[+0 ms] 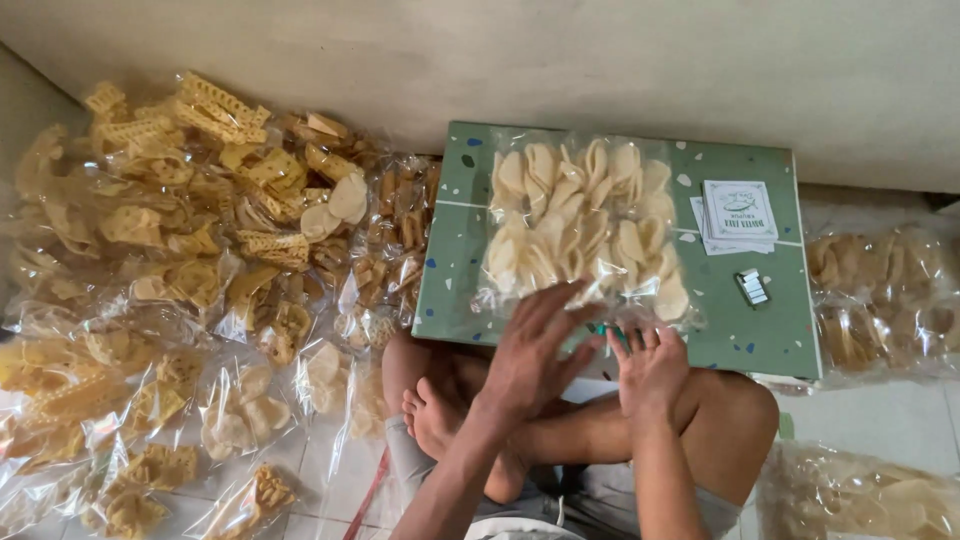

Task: Sealing plastic bags of snacks by folding the top, adding a paper label, and stapling them shut.

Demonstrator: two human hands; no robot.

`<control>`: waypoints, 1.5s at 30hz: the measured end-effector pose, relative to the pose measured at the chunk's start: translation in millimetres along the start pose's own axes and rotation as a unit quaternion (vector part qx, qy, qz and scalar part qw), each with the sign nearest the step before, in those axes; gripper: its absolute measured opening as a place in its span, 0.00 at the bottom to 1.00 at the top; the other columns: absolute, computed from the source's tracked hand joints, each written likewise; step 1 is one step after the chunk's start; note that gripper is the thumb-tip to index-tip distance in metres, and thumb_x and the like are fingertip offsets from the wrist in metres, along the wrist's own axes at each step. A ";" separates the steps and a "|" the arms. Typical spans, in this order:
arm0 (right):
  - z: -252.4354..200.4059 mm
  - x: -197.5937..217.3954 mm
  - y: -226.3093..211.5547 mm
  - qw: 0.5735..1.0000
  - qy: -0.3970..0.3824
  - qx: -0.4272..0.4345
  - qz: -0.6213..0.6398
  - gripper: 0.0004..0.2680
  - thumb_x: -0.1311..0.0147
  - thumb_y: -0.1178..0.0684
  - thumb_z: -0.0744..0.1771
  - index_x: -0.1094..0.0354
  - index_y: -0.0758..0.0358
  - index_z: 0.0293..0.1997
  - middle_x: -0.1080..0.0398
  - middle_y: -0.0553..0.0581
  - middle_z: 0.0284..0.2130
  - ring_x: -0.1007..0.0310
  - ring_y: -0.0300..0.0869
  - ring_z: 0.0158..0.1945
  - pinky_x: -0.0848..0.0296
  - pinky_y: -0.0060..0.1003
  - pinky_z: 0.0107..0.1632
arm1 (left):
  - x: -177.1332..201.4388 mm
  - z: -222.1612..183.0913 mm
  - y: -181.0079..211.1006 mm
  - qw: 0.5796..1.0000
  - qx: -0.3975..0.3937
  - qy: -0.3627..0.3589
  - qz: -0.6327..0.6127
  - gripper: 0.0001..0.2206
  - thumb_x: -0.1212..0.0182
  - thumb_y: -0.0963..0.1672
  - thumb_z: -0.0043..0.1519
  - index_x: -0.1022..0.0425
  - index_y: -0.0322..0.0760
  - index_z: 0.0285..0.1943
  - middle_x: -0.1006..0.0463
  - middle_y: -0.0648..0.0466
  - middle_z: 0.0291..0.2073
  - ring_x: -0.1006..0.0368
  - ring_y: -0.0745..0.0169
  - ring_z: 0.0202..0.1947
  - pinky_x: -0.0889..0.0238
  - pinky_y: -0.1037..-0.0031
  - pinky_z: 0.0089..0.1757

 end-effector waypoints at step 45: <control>-2.1 -14.8 -10.6 0.848 -0.267 0.109 -0.446 0.25 0.50 0.48 0.70 0.54 0.56 0.78 0.32 0.70 0.57 0.28 0.52 0.55 0.21 0.46 0.48 | 4.9 24.5 -43.7 0.963 0.252 0.091 0.002 0.22 0.32 0.41 0.63 0.28 0.42 0.68 0.29 0.43 0.65 0.32 0.39 0.65 0.35 0.52 0.61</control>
Point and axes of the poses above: each hand's wrist, its own z-axis towards the middle knuckle, its own x-axis out of the back of the hand, y = z × x, the point moved 5 cm from there along z, towards the middle knuckle
